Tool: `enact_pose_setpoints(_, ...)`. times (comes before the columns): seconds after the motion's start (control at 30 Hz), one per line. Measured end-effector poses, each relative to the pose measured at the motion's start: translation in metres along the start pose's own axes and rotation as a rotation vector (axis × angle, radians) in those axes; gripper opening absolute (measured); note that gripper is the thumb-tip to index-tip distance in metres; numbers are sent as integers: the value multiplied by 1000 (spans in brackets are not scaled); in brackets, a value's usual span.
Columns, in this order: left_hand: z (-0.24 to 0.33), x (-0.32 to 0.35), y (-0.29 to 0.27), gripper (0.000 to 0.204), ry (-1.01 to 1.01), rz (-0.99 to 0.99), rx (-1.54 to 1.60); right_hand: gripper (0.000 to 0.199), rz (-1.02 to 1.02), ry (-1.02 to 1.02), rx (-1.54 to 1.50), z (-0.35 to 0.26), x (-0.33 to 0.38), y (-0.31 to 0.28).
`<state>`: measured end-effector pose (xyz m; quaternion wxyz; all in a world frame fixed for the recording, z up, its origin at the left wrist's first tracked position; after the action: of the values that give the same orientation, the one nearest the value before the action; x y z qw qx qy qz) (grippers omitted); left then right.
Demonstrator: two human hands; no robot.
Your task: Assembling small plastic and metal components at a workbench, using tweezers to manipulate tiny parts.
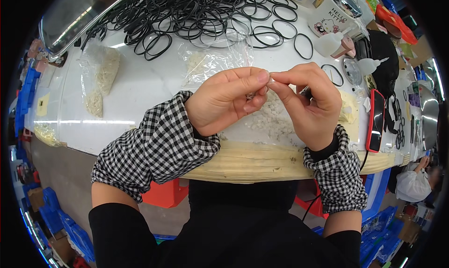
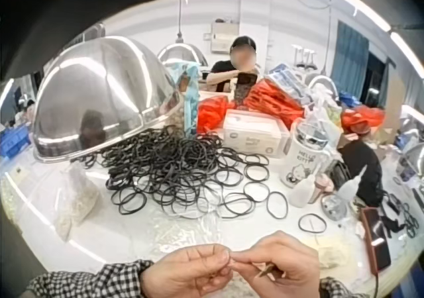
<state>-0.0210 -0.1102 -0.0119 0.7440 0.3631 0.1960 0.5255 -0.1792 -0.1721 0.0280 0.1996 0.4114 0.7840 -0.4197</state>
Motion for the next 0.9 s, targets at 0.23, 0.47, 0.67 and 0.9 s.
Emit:
enact_pose_setpoints(0.23,-3,-2,-2,18,4,-103,109,25,-206,139,151,-6,1,-4)
enact_pose_setpoints(0.47,-3,-1,3,18,-22,-114,78,30,-169,143,143,0,7,3)
enact_pose_setpoints(0.67,-4,-1,2,18,-22,-118,65,30,-194,151,158,0,7,3)
enact_pose_setpoints(0.9,-3,0,1,19,-11,-170,68,30,-206,169,120,-2,7,2)
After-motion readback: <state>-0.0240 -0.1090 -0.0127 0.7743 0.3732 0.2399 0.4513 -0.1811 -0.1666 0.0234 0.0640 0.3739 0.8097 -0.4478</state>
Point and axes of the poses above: each hand's wrist, its own x-axis away from the middle knuckle, its own y-axis out of the palm, z = x × y, the point moved 1 cm from there along -x, towards the middle knuckle, and after that the axes turned 4 degrees about -y, right-handed, at the moved point
